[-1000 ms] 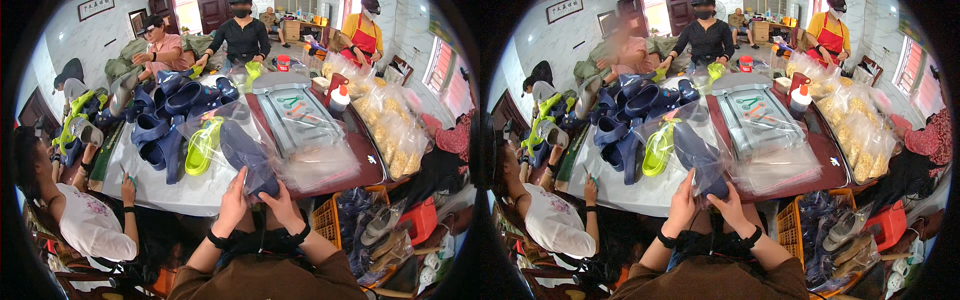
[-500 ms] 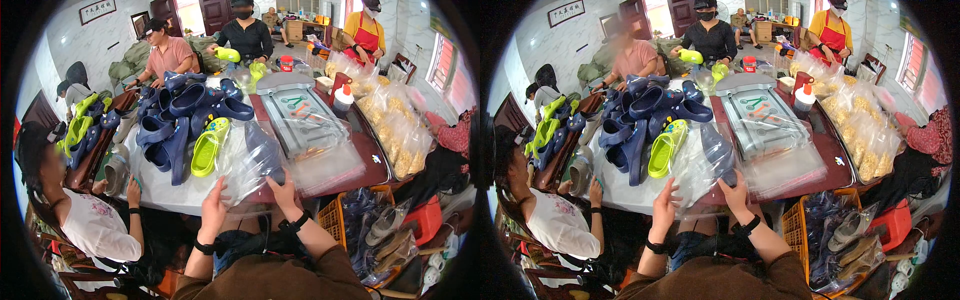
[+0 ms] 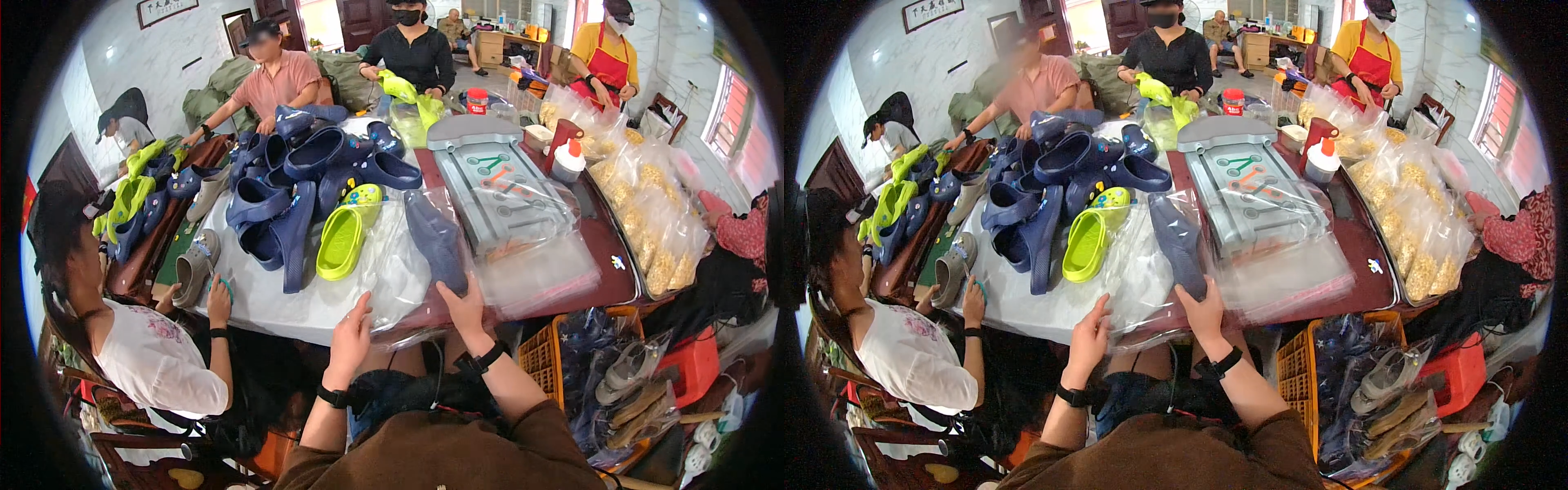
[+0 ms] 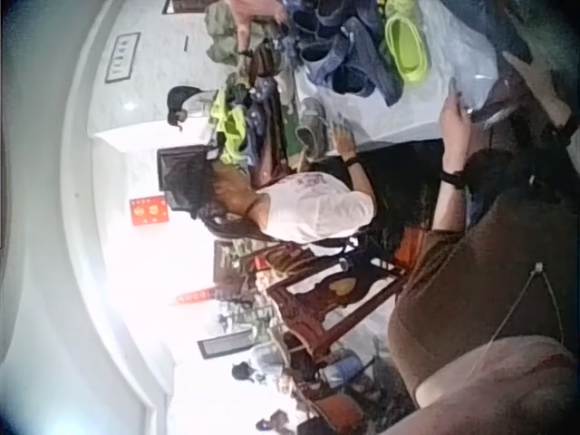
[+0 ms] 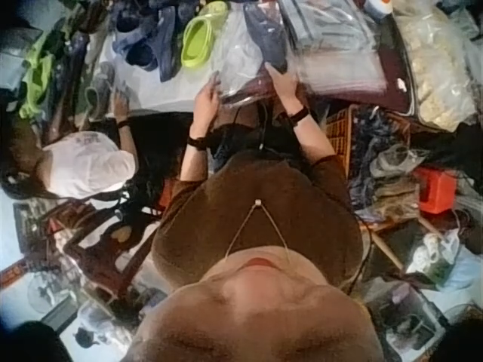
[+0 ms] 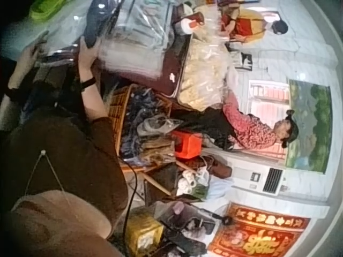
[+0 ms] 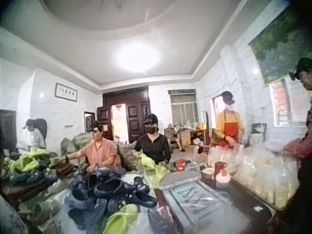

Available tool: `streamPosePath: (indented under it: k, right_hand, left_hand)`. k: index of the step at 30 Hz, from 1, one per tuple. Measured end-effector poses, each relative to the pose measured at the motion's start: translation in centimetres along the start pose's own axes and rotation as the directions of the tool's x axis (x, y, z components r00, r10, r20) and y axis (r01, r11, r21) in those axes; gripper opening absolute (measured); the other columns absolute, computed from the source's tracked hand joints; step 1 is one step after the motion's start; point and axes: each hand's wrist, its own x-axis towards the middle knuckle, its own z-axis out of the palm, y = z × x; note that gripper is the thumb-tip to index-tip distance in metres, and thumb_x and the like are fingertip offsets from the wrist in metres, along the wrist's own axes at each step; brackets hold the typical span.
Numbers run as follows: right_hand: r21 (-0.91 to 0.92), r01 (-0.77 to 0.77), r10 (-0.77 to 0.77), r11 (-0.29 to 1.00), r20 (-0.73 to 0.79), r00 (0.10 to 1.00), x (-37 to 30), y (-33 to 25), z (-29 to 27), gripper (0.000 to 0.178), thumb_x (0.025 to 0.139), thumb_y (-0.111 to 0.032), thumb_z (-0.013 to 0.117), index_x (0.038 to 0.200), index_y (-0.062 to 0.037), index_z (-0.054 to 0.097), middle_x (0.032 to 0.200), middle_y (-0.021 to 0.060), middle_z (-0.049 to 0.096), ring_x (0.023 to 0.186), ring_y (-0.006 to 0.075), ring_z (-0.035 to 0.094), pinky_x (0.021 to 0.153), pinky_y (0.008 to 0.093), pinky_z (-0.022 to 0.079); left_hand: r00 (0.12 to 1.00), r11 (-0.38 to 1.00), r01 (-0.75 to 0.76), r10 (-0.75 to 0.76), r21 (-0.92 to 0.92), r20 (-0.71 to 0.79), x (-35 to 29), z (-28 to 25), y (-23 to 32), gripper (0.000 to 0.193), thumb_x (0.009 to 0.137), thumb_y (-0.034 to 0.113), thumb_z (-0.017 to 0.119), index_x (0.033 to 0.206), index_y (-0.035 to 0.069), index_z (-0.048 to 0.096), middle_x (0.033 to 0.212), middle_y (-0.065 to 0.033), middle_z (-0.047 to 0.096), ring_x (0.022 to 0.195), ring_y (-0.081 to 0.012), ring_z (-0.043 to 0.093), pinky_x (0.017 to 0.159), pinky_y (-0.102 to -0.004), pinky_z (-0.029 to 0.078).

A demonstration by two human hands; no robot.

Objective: Packing manufactured shoes into plastic bags and sorting materials in a workshop.

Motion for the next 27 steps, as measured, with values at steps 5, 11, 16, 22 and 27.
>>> streamPosePath:
  k: [5, 11, 16, 22, 27]
  right_hand:
    - [-0.121, 0.006, 0.000, 0.993, 0.048, 0.999, 0.2, 0.6, -1.0, 0.059, 0.079, -0.029, 0.076, 0.122, 0.0030, 0.051, 0.111, 0.0225, 0.061, 0.102, 0.0331, 0.059, 0.088, 0.0381, 0.046]
    - [-0.092, 0.015, -0.001, 0.996, 0.153, 0.988, -0.6, -1.1, -3.5, 0.064, 0.083, -0.023, 0.070, 0.131, 0.0079, 0.042, 0.121, 0.0282, 0.055, 0.113, 0.0395, 0.054, 0.097, 0.0423, 0.042]
    - [-0.191, 0.237, -0.191, 0.952, 0.230, 0.954, -2.1, -1.2, -5.2, 0.068, 0.085, -0.018, 0.067, 0.138, 0.0089, 0.035, 0.133, 0.0320, 0.045, 0.123, 0.0438, 0.045, 0.104, 0.0444, 0.036]
    - [-0.250, 0.224, -0.132, 0.942, 0.337, 0.932, -3.3, -2.2, -7.3, 0.072, 0.083, -0.020, 0.069, 0.138, 0.0098, 0.033, 0.136, 0.0333, 0.041, 0.125, 0.0462, 0.041, 0.105, 0.0463, 0.035]
    - [-0.399, 0.331, -0.097, 0.855, 0.505, 0.858, -4.5, -6.0, -10.1, 0.067, 0.080, -0.028, 0.074, 0.130, 0.0059, 0.046, 0.124, 0.0259, 0.054, 0.113, 0.0414, 0.053, 0.095, 0.0434, 0.044]
  left_hand:
    - [0.997, 0.988, -0.006, 0.017, -0.153, 0.073, 0.2, -2.1, 0.9, 0.083, 0.072, 0.020, 0.079, 0.144, 0.010, 0.039, 0.136, -0.0180, 0.049, 0.118, -0.0315, 0.054, 0.090, -0.0392, 0.049]
    - [0.901, 0.955, -0.099, 0.205, 0.280, -0.381, 3.3, -6.8, -3.4, 0.099, 0.066, 0.032, 0.085, 0.144, 0.003, 0.032, 0.147, -0.0233, 0.034, 0.132, -0.0365, 0.038, 0.106, -0.0454, 0.034]
    - [0.863, 0.880, 0.326, -0.127, 0.345, -0.489, 5.5, -8.9, -9.1, 0.096, 0.068, 0.029, 0.083, 0.144, 0.003, 0.030, 0.121, -0.0232, 0.058, 0.109, -0.0410, 0.052, 0.095, -0.0462, 0.041]
    - [0.900, 0.938, 0.121, 0.034, 0.324, -0.434, 6.0, -7.5, -9.9, 0.046, 0.073, 0.021, 0.079, 0.107, -0.001, 0.056, 0.092, -0.0189, 0.062, 0.088, -0.0374, 0.059, 0.075, -0.0440, 0.047]
    - [0.827, 0.978, -0.032, 0.141, 0.205, -0.544, 4.5, -7.2, -3.2, 0.034, 0.075, 0.017, 0.077, 0.096, -0.001, 0.057, 0.086, -0.0172, 0.060, 0.082, -0.0366, 0.059, 0.071, -0.0425, 0.046]
